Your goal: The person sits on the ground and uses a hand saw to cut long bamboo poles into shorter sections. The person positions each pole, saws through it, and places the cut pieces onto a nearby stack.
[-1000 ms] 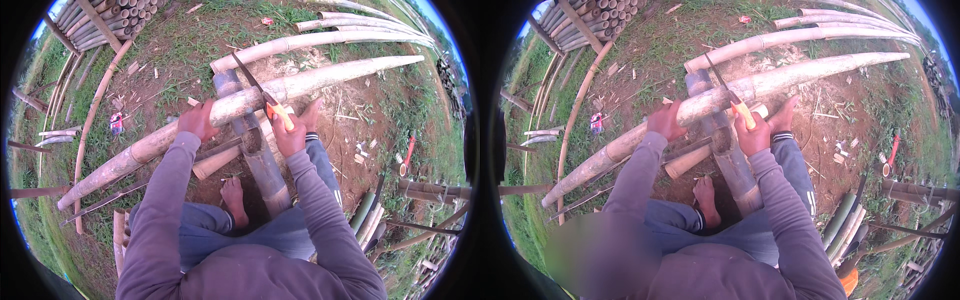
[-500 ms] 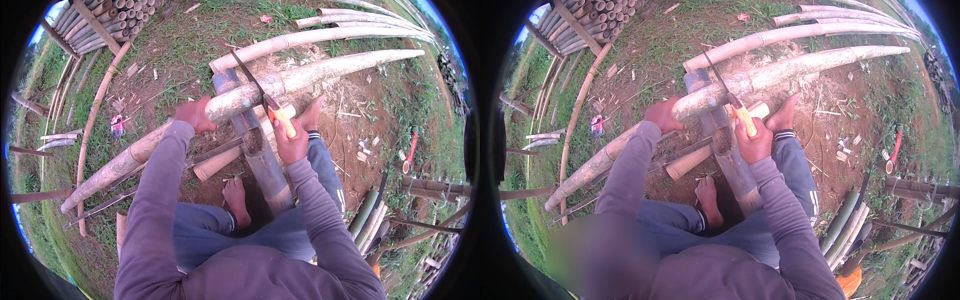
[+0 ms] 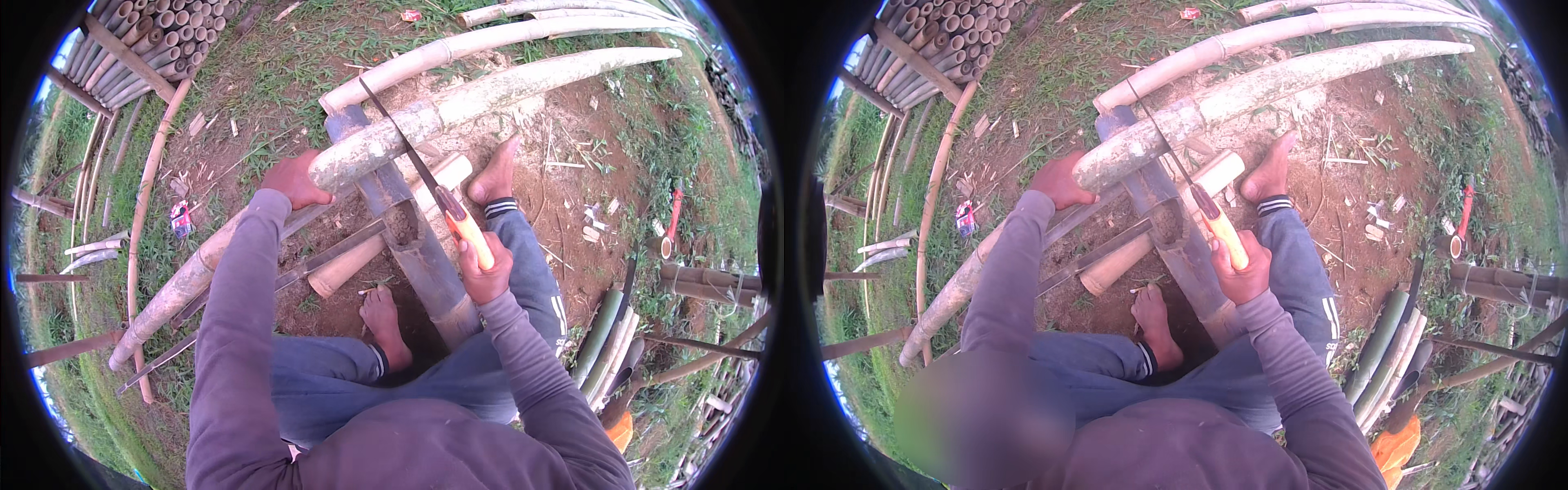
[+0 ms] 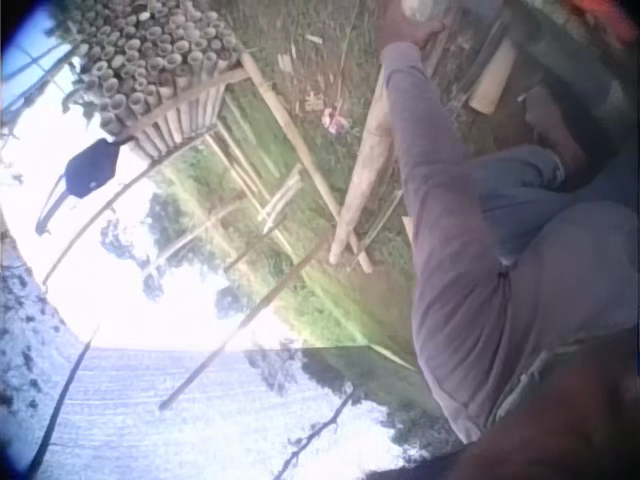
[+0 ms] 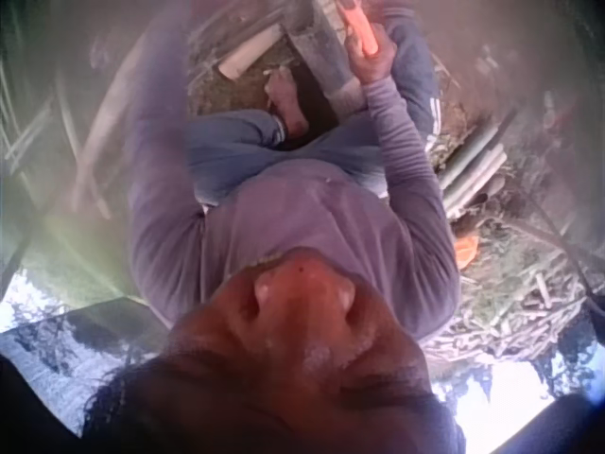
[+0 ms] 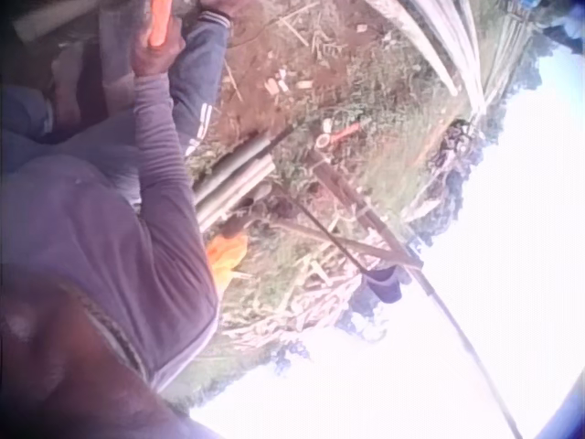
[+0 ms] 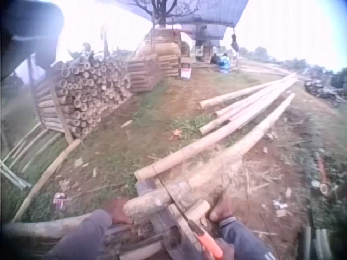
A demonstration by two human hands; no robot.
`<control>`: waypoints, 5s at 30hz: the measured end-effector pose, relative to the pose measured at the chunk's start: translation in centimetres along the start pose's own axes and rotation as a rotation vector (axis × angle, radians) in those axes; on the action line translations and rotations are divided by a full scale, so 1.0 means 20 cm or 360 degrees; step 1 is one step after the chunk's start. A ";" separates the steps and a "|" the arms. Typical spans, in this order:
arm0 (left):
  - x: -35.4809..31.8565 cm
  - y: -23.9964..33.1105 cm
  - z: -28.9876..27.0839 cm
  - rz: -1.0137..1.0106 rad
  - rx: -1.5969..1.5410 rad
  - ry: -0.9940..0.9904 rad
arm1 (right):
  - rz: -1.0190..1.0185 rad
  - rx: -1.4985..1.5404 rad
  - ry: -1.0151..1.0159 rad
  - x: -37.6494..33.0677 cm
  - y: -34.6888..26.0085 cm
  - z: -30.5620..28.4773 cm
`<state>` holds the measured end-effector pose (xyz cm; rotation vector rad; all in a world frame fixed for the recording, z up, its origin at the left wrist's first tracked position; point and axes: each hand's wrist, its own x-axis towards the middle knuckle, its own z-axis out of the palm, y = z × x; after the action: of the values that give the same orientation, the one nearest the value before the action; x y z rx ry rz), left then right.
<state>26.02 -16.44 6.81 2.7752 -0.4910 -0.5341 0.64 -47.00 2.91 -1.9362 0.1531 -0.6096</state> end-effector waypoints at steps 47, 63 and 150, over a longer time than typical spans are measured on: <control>-0.35 0.13 0.33 -0.0066 0.0315 0.0660 | 0.0475 -0.0037 -0.0208 0.11 -0.21 -0.05; -0.38 0.11 0.41 0.0013 0.0405 0.0901 | 0.0423 -0.0036 -0.0246 -0.04 -0.20 -0.16; -0.47 -0.02 0.23 -0.0008 0.0243 0.0414 | 0.0041 -0.1081 0.0194 -0.46 -0.24 -1.11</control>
<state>16.03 -13.54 5.45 2.9328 -0.4824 -0.1362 -18.62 -59.69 10.98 -2.5401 0.5154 -0.7182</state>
